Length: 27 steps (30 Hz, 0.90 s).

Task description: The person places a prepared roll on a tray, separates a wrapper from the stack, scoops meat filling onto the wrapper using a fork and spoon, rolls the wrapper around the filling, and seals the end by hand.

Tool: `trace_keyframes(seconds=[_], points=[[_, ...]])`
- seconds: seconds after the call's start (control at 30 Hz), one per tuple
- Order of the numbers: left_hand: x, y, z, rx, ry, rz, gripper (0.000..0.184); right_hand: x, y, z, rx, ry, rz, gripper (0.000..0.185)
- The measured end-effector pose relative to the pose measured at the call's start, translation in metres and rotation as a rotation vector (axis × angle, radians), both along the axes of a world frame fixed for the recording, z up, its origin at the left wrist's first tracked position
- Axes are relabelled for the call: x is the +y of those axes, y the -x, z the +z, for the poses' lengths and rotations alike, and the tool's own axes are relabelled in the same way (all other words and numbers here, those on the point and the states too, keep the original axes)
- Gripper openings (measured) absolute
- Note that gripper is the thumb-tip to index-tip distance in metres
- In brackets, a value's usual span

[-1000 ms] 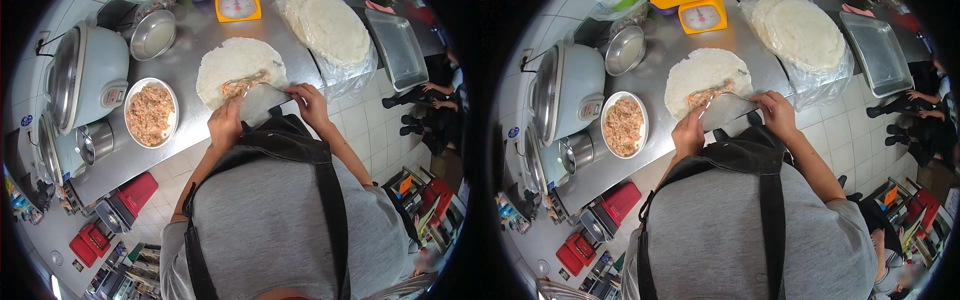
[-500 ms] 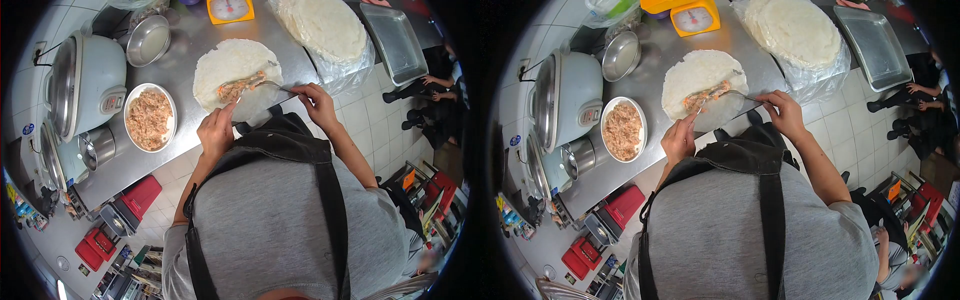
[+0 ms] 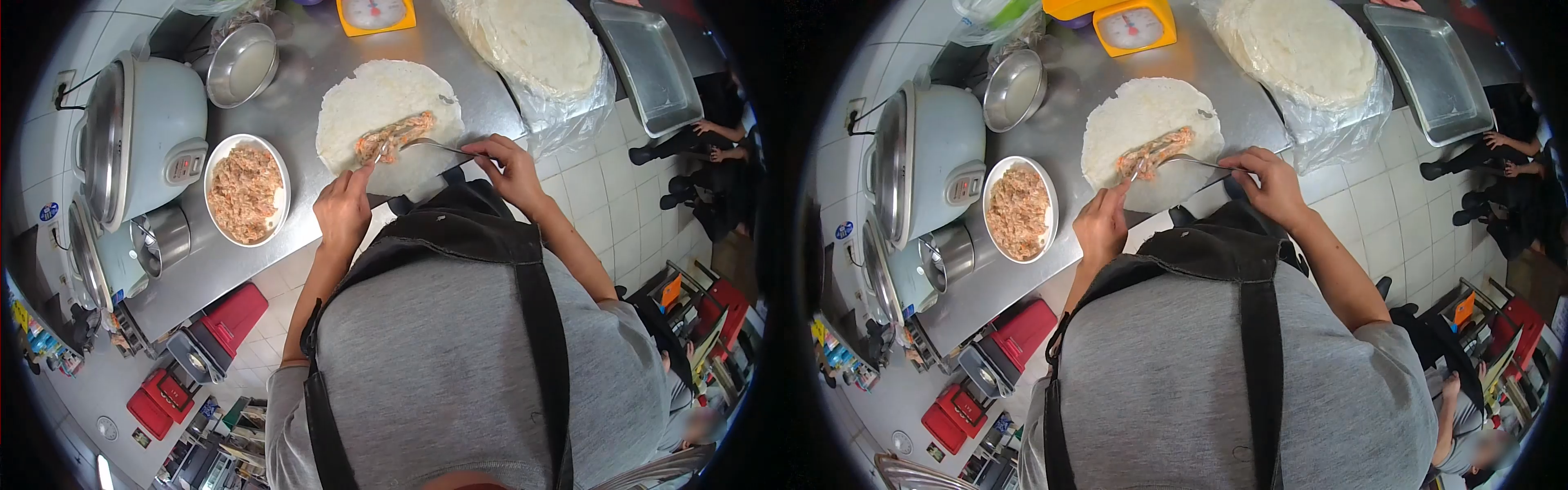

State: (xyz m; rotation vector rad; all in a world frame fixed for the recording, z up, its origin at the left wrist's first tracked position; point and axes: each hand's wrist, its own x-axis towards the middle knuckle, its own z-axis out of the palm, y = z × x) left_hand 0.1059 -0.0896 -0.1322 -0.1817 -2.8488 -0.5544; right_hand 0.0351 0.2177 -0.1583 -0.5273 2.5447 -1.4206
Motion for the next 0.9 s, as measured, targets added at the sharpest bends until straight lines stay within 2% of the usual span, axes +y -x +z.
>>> trace_keyframes(seconds=[0.07, 0.17, 0.27, 0.37, 0.5, 0.6, 0.73, 0.83, 0.9], points=[[-0.002, 0.001, 0.004, -0.059, -0.045, 0.026, 0.025, -0.008, 0.001, -0.003, 0.044, -0.025, -0.006, 0.025], [-0.002, 0.006, 0.012, -0.017, -0.222, 0.094, 0.025, -0.013, 0.002, -0.004, 0.026, -0.045, -0.012, 0.025], [0.001, 0.008, -0.017, 0.026, -0.121, 0.017, 0.025, -0.015, 0.003, -0.008, 0.057, -0.096, -0.087, 0.023], [0.013, 0.005, -0.015, -0.024, -0.069, 0.002, 0.024, -0.011, 0.006, -0.004, 0.109, -0.121, -0.113, 0.02], [0.009, 0.022, -0.008, -0.004, -0.172, 0.046, 0.031, 0.001, 0.002, -0.012, 0.019, 0.071, -0.027, 0.019], [0.018, 0.029, -0.024, 0.082, -0.168, -0.063, 0.029, 0.0, 0.002, -0.014, 0.094, -0.104, -0.08, 0.021], [0.017, 0.025, -0.008, 0.05, -0.202, -0.091, 0.02, 0.007, 0.005, -0.011, 0.03, -0.098, -0.157, 0.022], [0.007, 0.015, -0.005, 0.02, -0.228, -0.024, 0.023, 0.017, 0.004, -0.009, -0.012, -0.076, -0.165, 0.021], [0.009, 0.015, -0.015, 0.084, -0.173, -0.082, 0.029, 0.02, 0.002, -0.005, -0.062, -0.086, -0.181, 0.021]])
